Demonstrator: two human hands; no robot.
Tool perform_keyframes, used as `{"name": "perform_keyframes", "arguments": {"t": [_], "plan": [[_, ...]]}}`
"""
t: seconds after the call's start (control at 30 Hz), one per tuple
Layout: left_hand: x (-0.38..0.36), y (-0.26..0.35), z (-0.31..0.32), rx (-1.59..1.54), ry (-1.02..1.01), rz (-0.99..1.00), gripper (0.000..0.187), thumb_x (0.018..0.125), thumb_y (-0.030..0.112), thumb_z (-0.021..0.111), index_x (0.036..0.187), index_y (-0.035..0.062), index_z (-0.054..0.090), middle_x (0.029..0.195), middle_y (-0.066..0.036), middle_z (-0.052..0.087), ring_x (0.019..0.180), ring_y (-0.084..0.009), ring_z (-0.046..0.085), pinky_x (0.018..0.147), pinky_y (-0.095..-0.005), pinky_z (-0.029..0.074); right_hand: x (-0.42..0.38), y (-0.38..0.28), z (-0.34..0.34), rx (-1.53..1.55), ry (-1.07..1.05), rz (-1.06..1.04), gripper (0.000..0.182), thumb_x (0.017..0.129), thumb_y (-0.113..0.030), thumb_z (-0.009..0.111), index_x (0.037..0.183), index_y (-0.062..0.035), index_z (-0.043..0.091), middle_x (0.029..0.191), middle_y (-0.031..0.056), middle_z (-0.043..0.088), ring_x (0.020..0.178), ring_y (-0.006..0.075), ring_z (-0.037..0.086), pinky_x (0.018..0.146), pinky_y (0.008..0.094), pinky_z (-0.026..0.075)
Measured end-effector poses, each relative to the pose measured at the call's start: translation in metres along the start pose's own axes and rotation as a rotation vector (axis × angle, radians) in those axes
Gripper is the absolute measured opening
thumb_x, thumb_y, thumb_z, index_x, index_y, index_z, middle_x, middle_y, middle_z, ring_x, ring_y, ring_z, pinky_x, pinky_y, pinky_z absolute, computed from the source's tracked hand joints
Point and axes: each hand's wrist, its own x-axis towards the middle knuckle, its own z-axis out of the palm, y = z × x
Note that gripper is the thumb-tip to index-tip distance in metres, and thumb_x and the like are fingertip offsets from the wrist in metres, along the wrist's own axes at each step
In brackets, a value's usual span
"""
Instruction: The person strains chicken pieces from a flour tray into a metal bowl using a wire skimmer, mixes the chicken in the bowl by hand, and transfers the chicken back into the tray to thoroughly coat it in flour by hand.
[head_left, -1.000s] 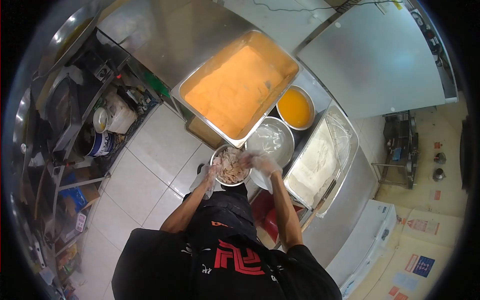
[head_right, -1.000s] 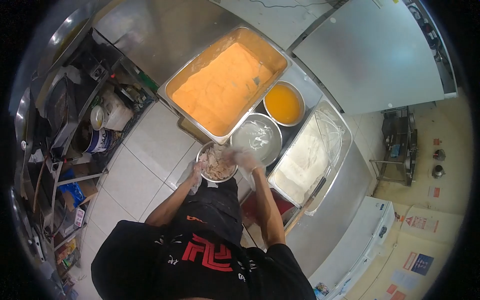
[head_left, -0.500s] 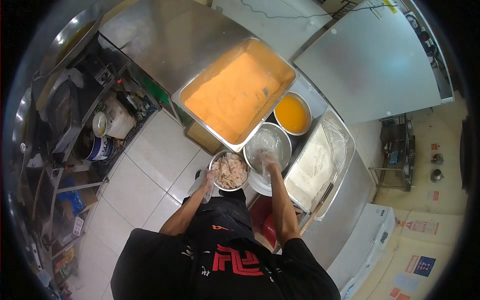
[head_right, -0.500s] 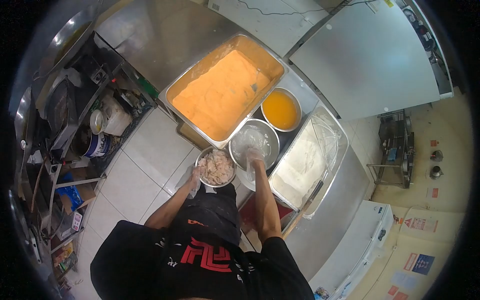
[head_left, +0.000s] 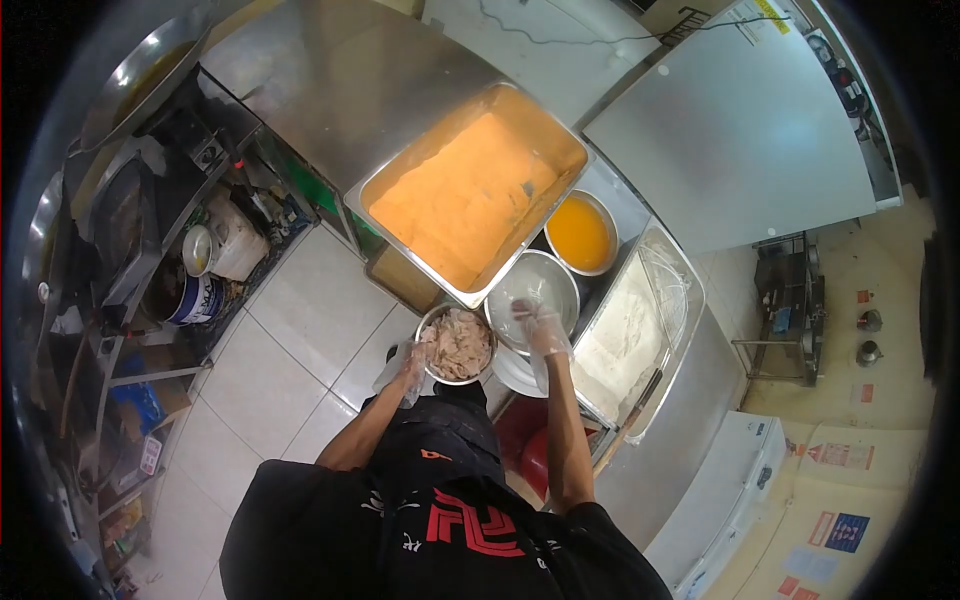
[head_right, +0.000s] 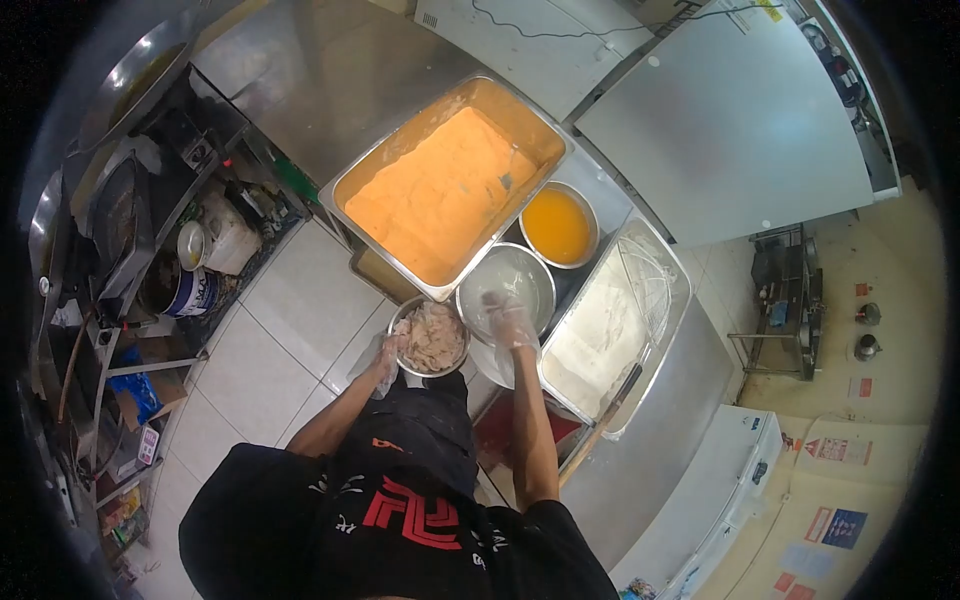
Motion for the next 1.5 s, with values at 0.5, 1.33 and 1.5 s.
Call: {"name": "perform_keyframes", "arguments": {"t": [0.5,1.33,1.5], "plan": [[-0.003,0.000,0.002,-0.433,0.143,-0.055,0.048,0.087,0.044,0.039,0.112,0.0036,0.044,0.108,-0.008,0.050,0.098,-0.0170,0.049,0.088,-0.0317,0.039,-0.044,-0.051,0.053,-0.221,-0.458,-0.184,0.017,0.081,-0.007,0.046,0.095,-0.0003,0.054,0.087,0.0135,0.059,0.083,0.0228,0.059,0.070,0.0322,0.046],[-0.115,0.086,0.003,-0.325,0.032,-0.248,0.065,0.087,0.058,0.022,0.118,0.0045,0.041,0.116,-0.008,0.042,0.111,-0.0202,0.036,0.098,-0.0323,0.025,-0.092,-0.054,0.112,-0.713,-0.261,-0.129,0.068,0.066,-0.038,0.061,0.117,0.0021,0.040,0.103,0.0216,0.054,0.096,0.0281,0.054,0.081,0.0348,0.045],[-0.115,0.059,-0.017,-0.236,-0.221,-0.276,0.064,0.085,0.061,0.023,0.107,0.0067,0.047,0.095,-0.005,0.051,0.088,-0.0164,0.047,0.082,-0.0285,0.037,-0.084,-0.063,0.123,-0.746,-0.343,0.196,0.068,0.061,-0.032,0.065,0.115,0.0036,0.044,0.110,0.0210,0.051,0.105,0.0294,0.051,0.086,0.0317,0.042]]}}
